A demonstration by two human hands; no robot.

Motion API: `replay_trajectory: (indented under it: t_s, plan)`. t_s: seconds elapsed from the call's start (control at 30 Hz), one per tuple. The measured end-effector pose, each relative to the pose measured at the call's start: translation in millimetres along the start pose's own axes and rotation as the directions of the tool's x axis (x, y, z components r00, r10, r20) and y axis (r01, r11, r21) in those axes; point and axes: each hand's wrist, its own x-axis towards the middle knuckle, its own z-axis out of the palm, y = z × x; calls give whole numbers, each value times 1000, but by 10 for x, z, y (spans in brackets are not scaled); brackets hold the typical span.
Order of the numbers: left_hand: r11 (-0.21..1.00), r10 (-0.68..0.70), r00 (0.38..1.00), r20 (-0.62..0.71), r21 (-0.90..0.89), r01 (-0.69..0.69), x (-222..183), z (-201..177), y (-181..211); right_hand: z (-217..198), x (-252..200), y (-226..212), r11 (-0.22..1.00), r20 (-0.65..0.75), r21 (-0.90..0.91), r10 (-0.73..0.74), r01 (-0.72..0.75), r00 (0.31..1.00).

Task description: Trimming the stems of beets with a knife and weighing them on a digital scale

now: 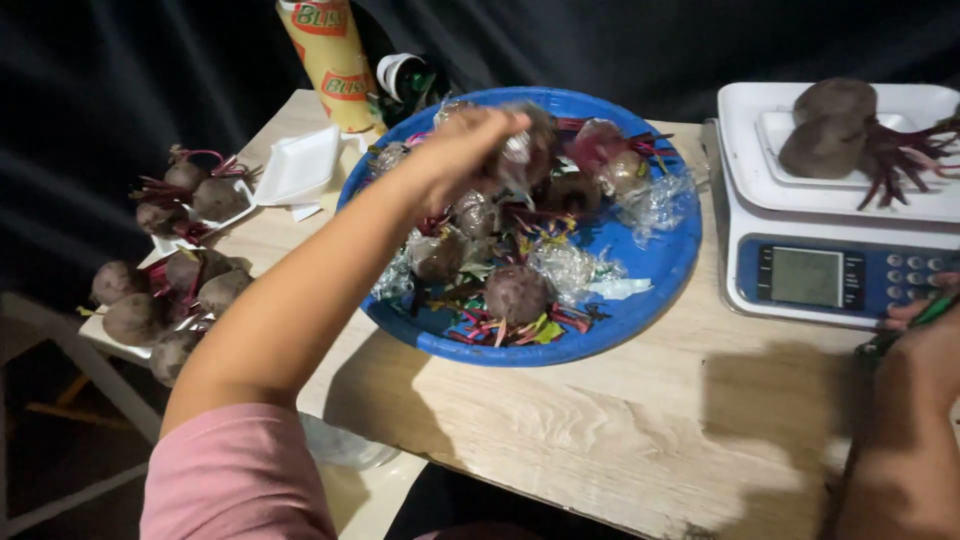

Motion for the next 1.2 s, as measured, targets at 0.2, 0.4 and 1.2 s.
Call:
replay_trajectory:
  t_s: [0.2, 0.4, 1.2]
  plan:
    - [820, 315, 915, 252, 413, -396, 64, 820, -584, 1044, -931, -1780, 991, -531, 131, 62, 9, 845]
    - [607, 256, 939, 231, 717, -342, -33, 1101, -618, 1573, -1625, -3126, 935, -483, 15, -304, 354, 821]
    - [549, 520, 319, 793, -24, -835, -1447, 1365, -2170, 1973, -2989, -3763, 514, 25, -844, 324, -154, 946]
